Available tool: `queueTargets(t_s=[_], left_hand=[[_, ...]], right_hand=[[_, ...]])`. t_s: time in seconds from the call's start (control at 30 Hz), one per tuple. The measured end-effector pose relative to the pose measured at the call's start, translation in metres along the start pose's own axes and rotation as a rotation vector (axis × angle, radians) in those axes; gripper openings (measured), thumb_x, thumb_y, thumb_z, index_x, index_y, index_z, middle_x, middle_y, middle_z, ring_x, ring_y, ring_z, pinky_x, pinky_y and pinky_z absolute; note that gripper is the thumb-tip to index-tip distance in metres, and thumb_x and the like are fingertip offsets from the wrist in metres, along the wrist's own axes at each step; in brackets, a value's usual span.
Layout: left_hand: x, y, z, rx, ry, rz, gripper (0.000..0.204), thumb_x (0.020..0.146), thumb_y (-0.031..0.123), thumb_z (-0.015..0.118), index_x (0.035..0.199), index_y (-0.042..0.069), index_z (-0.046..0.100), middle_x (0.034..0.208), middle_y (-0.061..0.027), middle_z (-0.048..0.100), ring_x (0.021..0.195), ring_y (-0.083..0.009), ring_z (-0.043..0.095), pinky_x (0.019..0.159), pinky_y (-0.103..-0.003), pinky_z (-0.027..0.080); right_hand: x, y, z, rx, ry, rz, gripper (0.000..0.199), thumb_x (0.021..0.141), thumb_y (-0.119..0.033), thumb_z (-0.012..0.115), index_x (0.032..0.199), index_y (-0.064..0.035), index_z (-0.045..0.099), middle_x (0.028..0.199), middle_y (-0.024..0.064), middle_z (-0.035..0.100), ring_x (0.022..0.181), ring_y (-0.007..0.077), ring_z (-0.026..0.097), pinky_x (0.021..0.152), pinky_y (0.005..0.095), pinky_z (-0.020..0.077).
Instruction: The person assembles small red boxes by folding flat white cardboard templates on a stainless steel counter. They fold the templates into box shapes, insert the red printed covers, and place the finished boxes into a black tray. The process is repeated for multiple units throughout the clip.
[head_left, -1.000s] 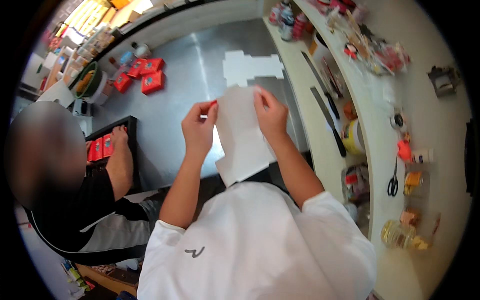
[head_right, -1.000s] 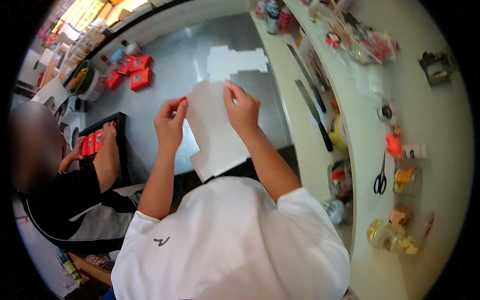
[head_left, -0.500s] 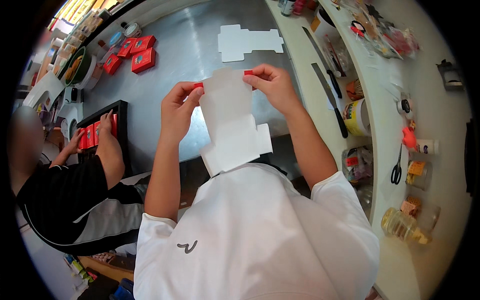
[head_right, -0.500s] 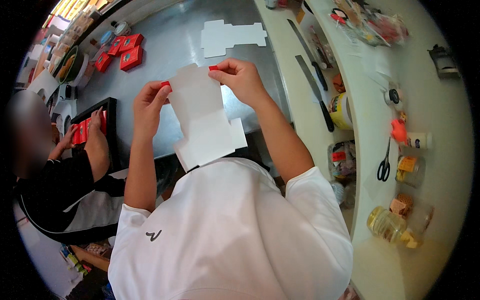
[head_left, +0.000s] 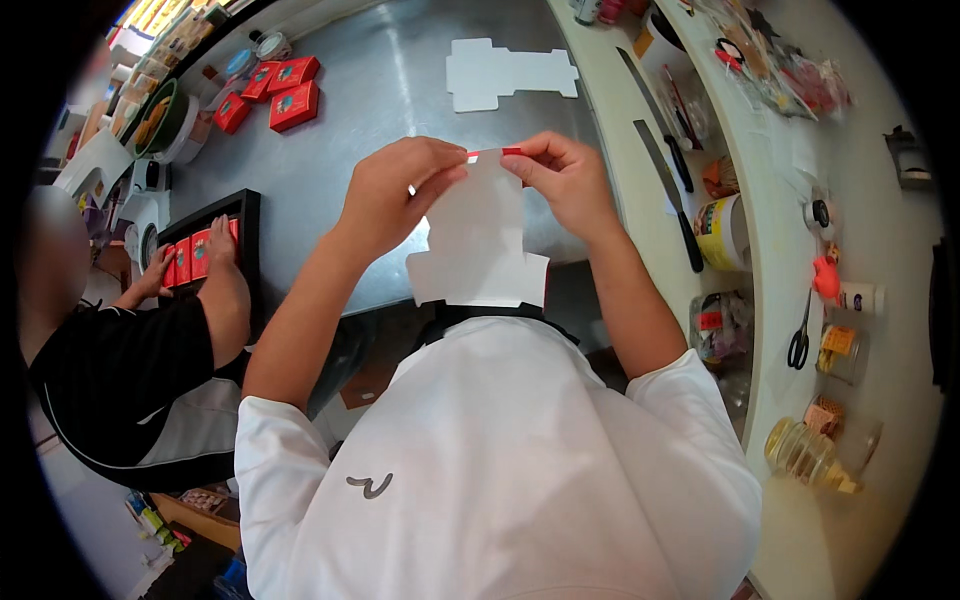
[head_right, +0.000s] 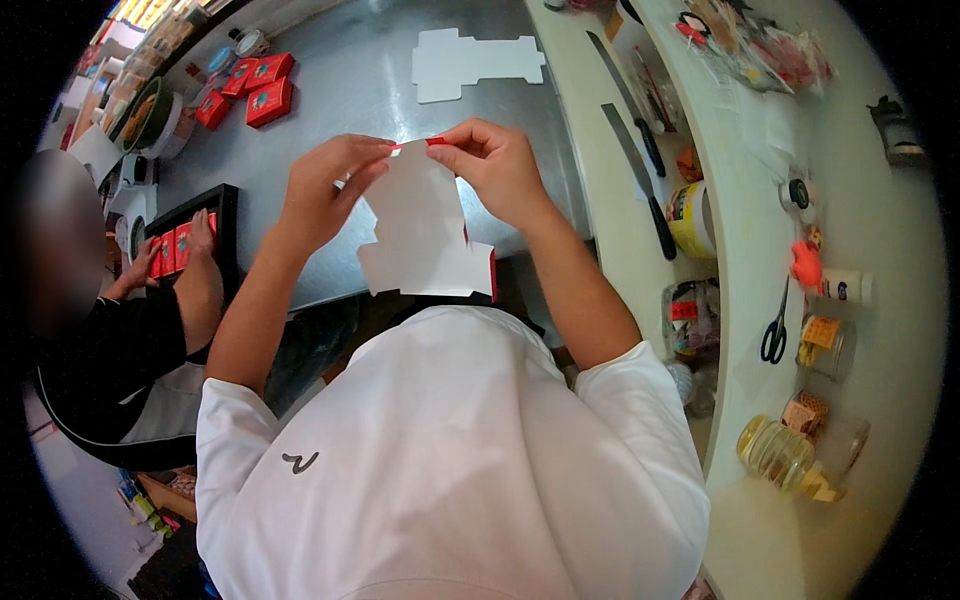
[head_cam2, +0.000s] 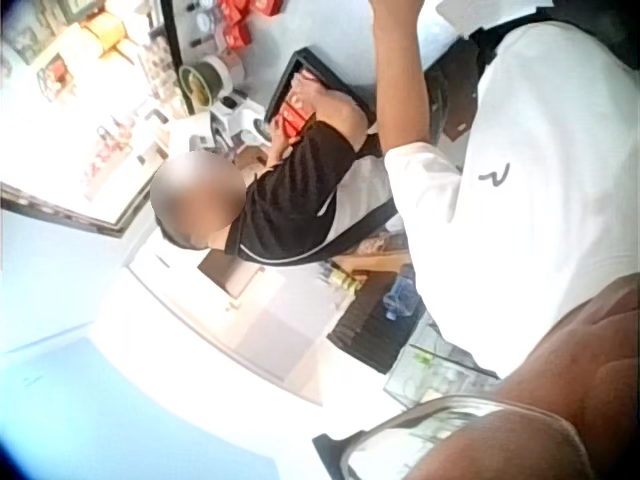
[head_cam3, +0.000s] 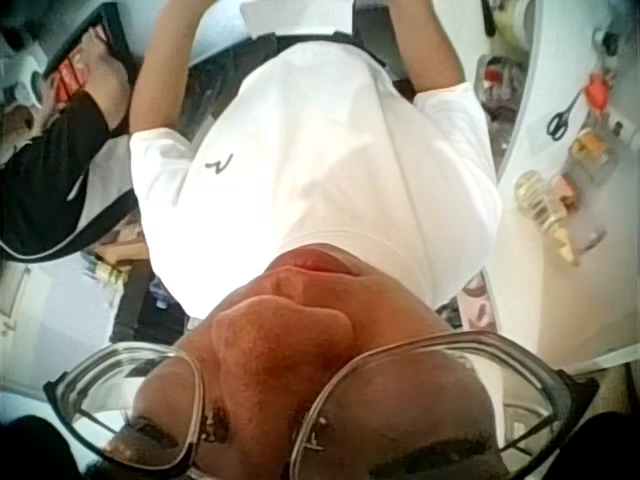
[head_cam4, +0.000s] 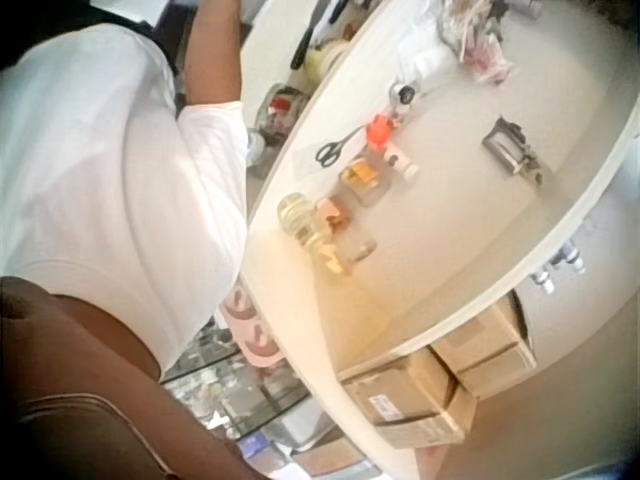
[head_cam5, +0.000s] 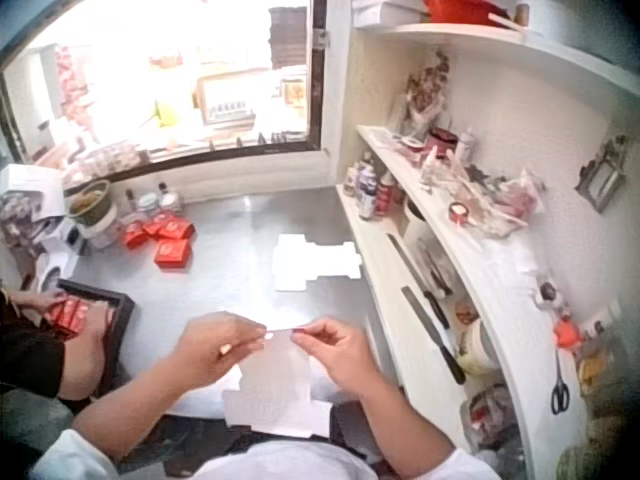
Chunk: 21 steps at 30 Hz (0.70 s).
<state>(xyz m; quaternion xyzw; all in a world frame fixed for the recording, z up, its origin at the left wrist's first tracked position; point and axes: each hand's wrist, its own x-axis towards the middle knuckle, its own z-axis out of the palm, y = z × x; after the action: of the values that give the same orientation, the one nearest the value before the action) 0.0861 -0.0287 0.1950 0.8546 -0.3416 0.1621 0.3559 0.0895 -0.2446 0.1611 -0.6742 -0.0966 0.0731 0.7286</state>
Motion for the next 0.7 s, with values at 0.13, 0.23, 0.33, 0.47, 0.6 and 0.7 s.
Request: queueTargets(t_s=[0.13,0.23,0.33,0.47,0.6,0.7], left_hand=[[-0.001,0.002,0.006,-0.401,-0.085,-0.501,0.010,0.083,0.007,0.065,0.092,0.002,0.062,0.087,-0.0056,0.065,0.080,-0.0115,0.060,0.072,-0.025,0.049],[-0.001,0.004,0.010,-0.421,-0.067,-0.564,0.013,0.083,0.005,0.065,0.094,0.002,0.061,0.088,-0.0058,0.064,0.082,-0.0114,0.059,0.076,-0.025,0.049],[0.001,0.010,0.014,-0.388,-0.088,-0.554,0.021,0.081,0.003,0.066,0.100,0.003,0.059,0.088,-0.0057,0.064,0.084,-0.0128,0.060,0.078,-0.025,0.049],[0.013,0.016,0.010,-0.237,-0.031,-0.360,0.035,0.079,0.005,0.067,0.111,0.004,0.054,0.094,-0.0081,0.065,0.090,-0.0189,0.062,0.081,-0.028,0.049],[-0.002,-0.027,-0.034,-0.269,0.389,-0.346,0.050,0.083,0.022,0.066,0.127,0.007,0.047,0.125,-0.0095,0.053,0.112,-0.0220,0.052,0.095,-0.035,0.040],[-0.053,-0.066,-0.033,-0.722,0.552,-0.722,0.052,0.092,0.040,0.050,0.132,0.008,0.043,0.130,-0.0095,0.050,0.119,-0.0244,0.046,0.102,-0.036,0.033]], right_hand=[[-0.006,0.005,0.000,-0.024,0.004,-0.001,0.013,0.082,-0.007,0.068,0.092,0.0003,0.066,0.086,0.0053,0.067,0.080,0.0106,0.061,0.074,0.0249,0.0503],[-0.005,0.005,-0.001,0.009,-0.062,0.022,0.016,0.083,-0.011,0.066,0.095,0.0001,0.066,0.087,0.0054,0.066,0.081,0.0111,0.061,0.076,0.0252,0.0497],[0.000,-0.012,0.000,-0.075,-0.212,0.014,0.022,0.086,-0.018,0.063,0.098,0.0000,0.066,0.087,0.0047,0.066,0.084,0.0117,0.061,0.077,0.0271,0.0490],[0.025,-0.025,-0.008,-0.402,-0.320,-0.013,0.026,0.088,-0.025,0.059,0.098,-0.0017,0.067,0.090,0.0038,0.066,0.083,0.0135,0.060,0.076,0.0305,0.0482],[0.032,-0.020,-0.045,-0.054,0.082,0.120,0.026,0.088,-0.024,0.059,0.102,-0.0028,0.065,0.095,0.0055,0.065,0.080,0.0171,0.061,0.076,0.0325,0.0487],[0.023,-0.004,-0.066,0.483,0.271,0.059,0.029,0.088,-0.022,0.059,0.108,-0.0014,0.060,0.097,0.0071,0.065,0.082,0.0186,0.062,0.076,0.0338,0.0496]])
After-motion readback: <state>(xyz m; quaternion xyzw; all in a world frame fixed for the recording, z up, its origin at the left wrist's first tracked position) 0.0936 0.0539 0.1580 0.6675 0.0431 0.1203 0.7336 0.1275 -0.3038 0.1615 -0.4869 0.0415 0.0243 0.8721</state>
